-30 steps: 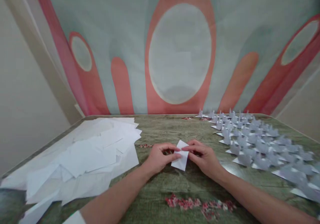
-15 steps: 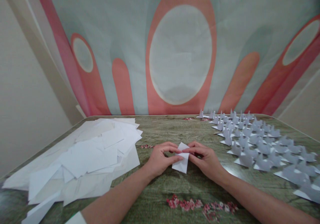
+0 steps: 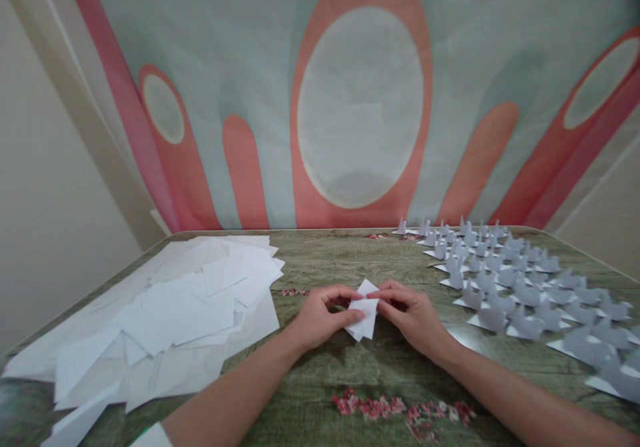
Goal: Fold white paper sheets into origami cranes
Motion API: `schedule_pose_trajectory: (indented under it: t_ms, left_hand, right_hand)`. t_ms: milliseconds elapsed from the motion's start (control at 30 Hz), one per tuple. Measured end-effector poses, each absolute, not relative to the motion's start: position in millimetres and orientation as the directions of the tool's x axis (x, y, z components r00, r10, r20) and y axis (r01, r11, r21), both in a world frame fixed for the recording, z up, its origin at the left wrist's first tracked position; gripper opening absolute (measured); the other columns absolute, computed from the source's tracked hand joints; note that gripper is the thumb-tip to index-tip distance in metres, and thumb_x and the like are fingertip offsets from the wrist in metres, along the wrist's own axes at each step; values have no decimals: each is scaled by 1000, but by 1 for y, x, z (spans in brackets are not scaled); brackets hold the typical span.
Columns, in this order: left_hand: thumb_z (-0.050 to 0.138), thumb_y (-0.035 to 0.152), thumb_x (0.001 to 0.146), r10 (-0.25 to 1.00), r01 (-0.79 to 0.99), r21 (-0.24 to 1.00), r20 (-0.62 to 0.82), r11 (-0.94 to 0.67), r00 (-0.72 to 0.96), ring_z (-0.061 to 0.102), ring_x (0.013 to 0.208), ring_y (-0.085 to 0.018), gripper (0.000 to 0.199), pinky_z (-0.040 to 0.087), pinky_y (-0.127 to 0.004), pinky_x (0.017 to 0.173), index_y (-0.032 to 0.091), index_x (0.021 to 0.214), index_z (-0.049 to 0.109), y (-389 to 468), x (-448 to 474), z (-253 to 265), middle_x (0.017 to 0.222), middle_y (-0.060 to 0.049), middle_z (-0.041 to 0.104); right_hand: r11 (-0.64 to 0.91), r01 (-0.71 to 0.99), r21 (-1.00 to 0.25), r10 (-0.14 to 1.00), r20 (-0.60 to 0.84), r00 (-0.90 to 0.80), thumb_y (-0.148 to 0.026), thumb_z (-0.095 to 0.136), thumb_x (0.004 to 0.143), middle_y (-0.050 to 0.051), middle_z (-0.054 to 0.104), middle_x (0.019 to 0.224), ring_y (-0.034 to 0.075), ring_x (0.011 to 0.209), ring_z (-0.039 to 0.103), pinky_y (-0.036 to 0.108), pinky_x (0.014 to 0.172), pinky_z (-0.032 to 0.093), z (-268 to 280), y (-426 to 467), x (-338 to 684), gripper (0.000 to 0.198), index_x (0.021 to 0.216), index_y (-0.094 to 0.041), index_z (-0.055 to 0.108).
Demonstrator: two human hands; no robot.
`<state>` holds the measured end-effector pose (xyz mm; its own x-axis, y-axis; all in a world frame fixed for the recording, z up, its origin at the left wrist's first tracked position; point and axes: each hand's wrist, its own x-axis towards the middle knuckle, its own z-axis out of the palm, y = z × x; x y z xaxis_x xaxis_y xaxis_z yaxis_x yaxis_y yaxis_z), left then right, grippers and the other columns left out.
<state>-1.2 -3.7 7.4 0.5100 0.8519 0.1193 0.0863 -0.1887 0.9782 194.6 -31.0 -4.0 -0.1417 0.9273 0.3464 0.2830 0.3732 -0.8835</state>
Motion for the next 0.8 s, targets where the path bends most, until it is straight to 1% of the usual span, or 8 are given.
schedule_pose_trajectory:
  t_ms: [33, 100, 200, 367, 533, 633, 800]
  left_hand:
    - [71, 31, 69, 857, 74, 986, 90, -148, 508, 59, 75, -16, 32, 46, -25, 67, 14, 96, 66, -3, -1, 6, 88, -7, 66]
    - [70, 31, 69, 864, 67, 991, 70, -119, 498, 59, 74, -15, 31, 46, -25, 67, 14, 95, 67, -1, -1, 5, 88, -7, 66]
    - [71, 31, 68, 871, 94, 982, 98, -162, 482, 59, 76, -16, 27, 46, -25, 69, 14, 90, 69, 0, -2, 5, 90, -7, 67]
    - [70, 31, 69, 874, 140, 952, 183, -272, 449, 60, 79, -17, 20, 46, -27, 75, 16, 82, 71, -1, -2, 7, 85, -7, 68]
    - [69, 31, 69, 880, 150, 943, 208, -296, 426, 61, 77, -18, 17, 46, -28, 74, 16, 76, 72, -2, -1, 10, 81, -6, 68]
    - [70, 31, 68, 883, 107, 960, 189, -257, 430, 60, 74, -17, 16, 46, -28, 72, 15, 73, 71, -2, 0, 10, 79, -6, 67]
    - [72, 31, 65, 888, -40, 996, 87, -77, 452, 60, 75, -17, 18, 46, -27, 71, 13, 69, 68, -1, 1, 6, 85, -6, 68]
  right_hand:
    - [370, 280, -886, 929, 347, -131, -23, 57, 78, 4, 59, 82, 16, 75, 55, 26, 64, 42, -5, -30, 195, 17, 88, -21, 70]
    - [365, 281, -888, 931, 344, -124, -24, 57, 78, 4, 59, 82, 16, 74, 55, 25, 63, 42, -6, -29, 195, 17, 88, -21, 70]
    - [365, 290, -885, 931, 340, -134, -24, 57, 78, 3, 59, 81, 15, 72, 55, 25, 62, 42, -6, -30, 195, 17, 88, -21, 71]
    - [368, 301, -880, 929, 337, -153, -24, 56, 79, 3, 59, 78, 14, 70, 54, 23, 59, 41, -3, -32, 193, 18, 89, -21, 71]
    - [385, 314, -868, 922, 345, -175, -27, 56, 79, 4, 58, 80, 13, 68, 53, 22, 56, 40, -4, -32, 193, 19, 89, -21, 71]
    - [399, 328, -856, 915, 353, -193, -28, 56, 80, 3, 57, 79, 12, 66, 52, 22, 54, 39, -2, -33, 193, 19, 89, -21, 70]
    - [417, 317, -852, 904, 353, -240, -27, 55, 81, 3, 57, 77, 13, 68, 52, 23, 57, 40, 4, -36, 190, 18, 85, -20, 70]
